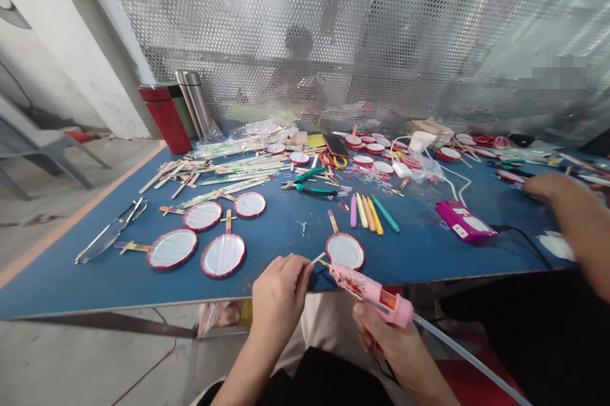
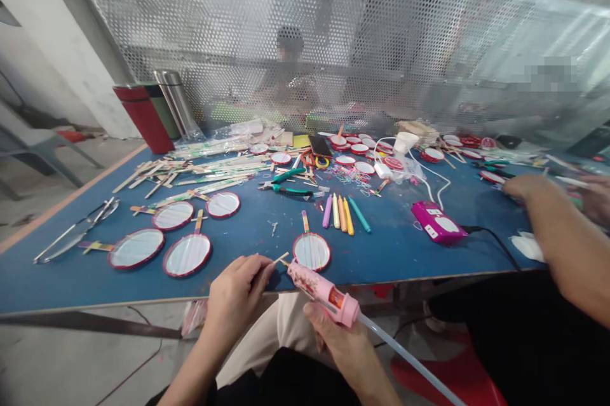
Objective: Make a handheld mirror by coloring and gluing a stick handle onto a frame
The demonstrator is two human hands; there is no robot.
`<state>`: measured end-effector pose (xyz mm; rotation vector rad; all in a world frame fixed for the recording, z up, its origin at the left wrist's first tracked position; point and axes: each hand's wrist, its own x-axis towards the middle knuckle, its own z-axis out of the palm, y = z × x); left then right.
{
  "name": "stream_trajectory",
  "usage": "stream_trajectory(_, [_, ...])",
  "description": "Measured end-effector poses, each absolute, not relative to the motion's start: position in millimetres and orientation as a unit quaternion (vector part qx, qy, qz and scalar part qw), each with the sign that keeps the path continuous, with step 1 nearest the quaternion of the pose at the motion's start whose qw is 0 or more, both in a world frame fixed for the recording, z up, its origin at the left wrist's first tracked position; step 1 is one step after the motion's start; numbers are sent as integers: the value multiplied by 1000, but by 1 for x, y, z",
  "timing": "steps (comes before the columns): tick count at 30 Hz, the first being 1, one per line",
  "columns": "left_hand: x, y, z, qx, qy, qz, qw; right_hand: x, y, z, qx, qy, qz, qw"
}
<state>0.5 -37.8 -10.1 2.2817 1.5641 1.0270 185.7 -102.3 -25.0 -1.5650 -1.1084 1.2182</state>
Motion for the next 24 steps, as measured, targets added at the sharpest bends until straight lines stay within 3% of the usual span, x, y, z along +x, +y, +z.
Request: stream_trajectory(24, [1,-38,-11,770,528,351,76,187,-102,-25,-626,-452,491,403])
